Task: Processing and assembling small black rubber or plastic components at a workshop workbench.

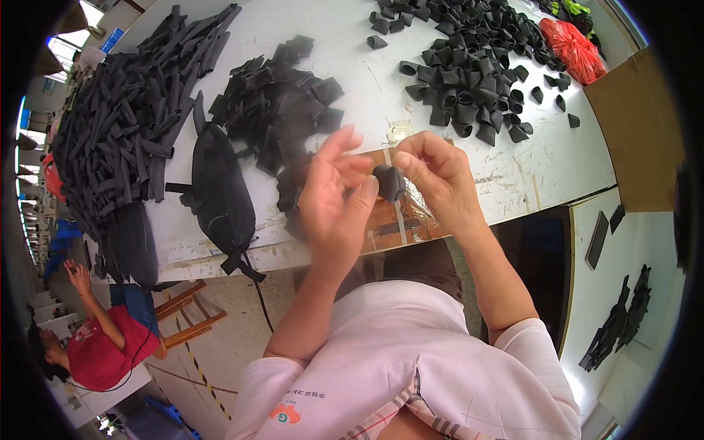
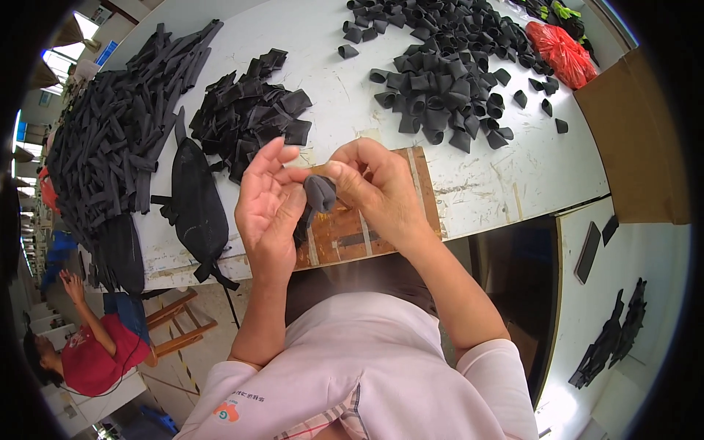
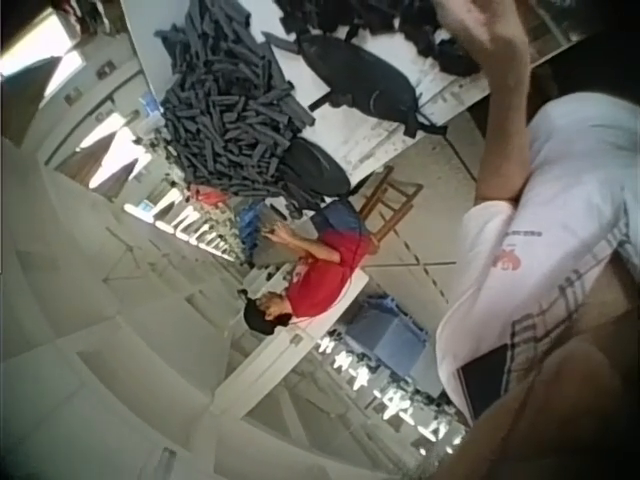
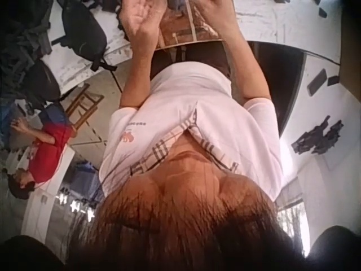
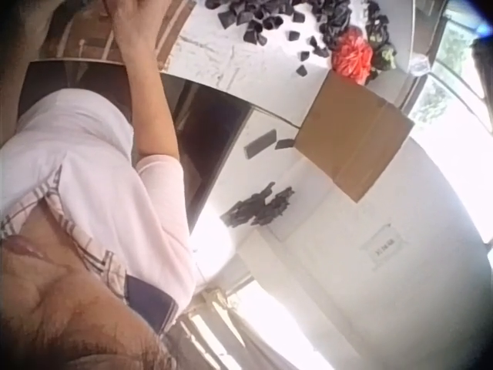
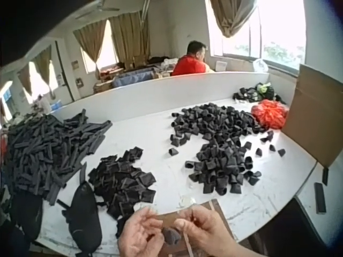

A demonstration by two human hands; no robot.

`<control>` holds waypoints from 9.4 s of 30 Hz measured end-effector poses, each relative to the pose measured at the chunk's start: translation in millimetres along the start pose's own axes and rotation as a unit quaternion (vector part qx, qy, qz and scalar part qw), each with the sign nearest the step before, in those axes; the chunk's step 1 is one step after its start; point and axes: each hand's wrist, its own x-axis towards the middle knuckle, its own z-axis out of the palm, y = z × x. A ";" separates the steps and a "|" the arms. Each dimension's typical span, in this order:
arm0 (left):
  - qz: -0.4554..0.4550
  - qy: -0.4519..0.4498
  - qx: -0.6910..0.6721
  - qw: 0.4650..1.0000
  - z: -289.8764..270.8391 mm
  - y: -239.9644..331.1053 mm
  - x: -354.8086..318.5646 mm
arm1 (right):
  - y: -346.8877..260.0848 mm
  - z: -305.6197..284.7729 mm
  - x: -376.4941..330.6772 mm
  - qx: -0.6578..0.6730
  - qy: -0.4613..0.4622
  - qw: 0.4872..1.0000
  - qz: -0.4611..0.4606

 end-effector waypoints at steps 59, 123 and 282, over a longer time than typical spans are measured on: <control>-0.232 -0.011 -0.006 0.973 -35.4 -51.3 -29.1 | 58.6 32.3 -49.1 -0.095 0.159 0.982 -0.019; -0.023 -0.075 -0.298 0.951 -15.5 -24.3 -5.1 | -3.6 20.2 -17.1 -0.219 0.139 0.934 -0.245; -0.097 0.008 -0.322 0.942 -11.2 -14.7 -10.2 | 2.6 21.5 -10.5 -0.290 0.163 0.880 -0.338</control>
